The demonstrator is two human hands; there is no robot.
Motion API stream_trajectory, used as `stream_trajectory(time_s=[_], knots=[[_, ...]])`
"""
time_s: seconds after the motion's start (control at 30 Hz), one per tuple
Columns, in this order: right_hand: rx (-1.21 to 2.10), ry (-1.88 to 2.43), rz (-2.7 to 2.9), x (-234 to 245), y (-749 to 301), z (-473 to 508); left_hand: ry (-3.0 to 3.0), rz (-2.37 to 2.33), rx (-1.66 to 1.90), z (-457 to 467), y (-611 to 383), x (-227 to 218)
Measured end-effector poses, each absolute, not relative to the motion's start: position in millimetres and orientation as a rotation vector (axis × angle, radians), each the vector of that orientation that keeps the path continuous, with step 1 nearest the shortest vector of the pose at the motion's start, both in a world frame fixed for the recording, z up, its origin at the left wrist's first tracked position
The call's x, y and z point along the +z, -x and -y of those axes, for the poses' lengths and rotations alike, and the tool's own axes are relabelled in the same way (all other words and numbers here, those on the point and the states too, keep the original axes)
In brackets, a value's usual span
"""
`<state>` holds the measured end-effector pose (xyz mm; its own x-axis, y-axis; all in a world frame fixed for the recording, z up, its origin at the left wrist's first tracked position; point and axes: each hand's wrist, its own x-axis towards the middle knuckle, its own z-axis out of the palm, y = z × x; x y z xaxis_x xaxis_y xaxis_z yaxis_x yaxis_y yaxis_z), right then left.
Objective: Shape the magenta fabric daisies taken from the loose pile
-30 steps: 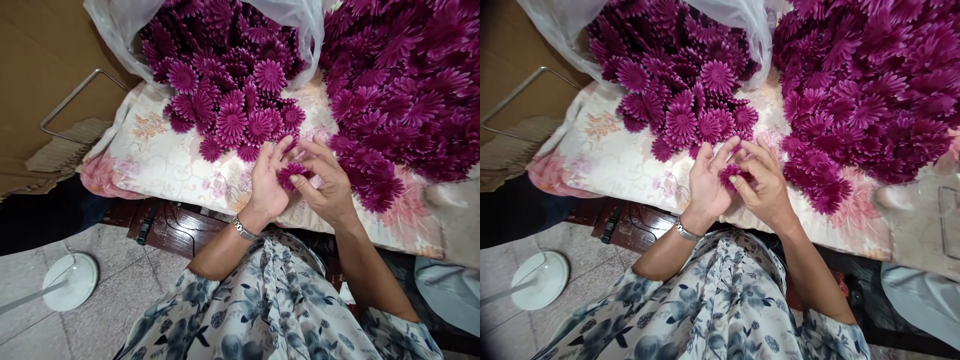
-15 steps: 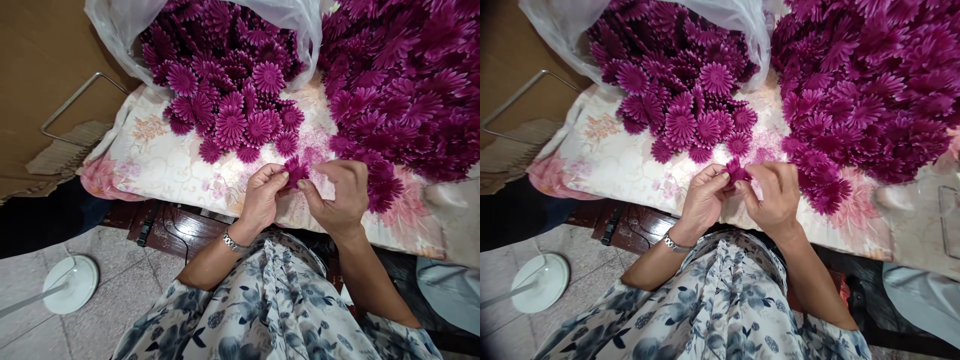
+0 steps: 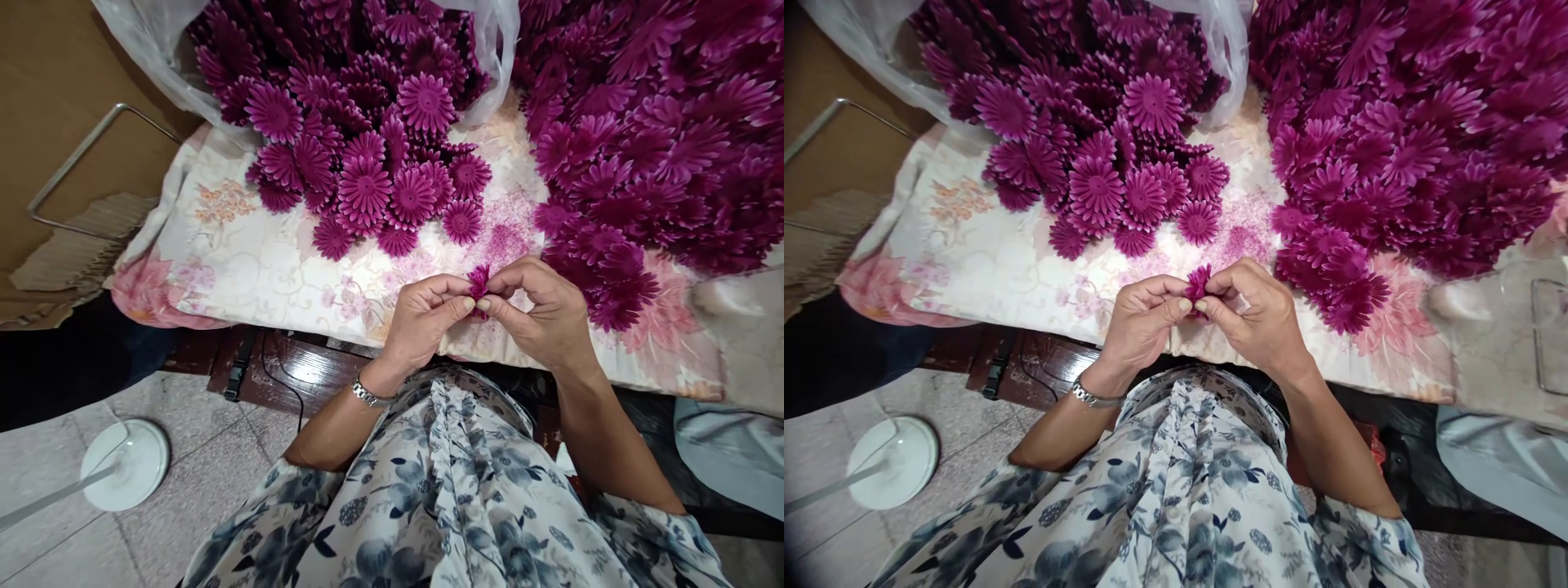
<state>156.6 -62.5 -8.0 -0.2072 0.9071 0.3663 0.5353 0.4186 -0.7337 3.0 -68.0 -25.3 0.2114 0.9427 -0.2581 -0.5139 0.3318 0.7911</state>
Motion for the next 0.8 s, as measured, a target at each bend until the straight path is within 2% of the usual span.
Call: stream_trajectory(time_s=[0.17,0.47,0.63,0.8], knots=[[0.636,1.188,1.872,-9.6,-157.1,62.9,-0.634,-0.863,1.141,67.6,-3.2,-29.1],[0.462,1.223,1.889,-10.6,-154.1,69.6,-0.957,-0.943,1.372,68.5,-8.6,-38.7],[0.488,1.212,1.858,-12.2,-153.2,70.3,-0.797,-0.877,1.246,71.1,-9.1,-36.2],[0.333,1.219,1.950,-10.1,-151.8,72.1,-0.651,-0.836,1.184,72.1,-10.3,-31.0]])
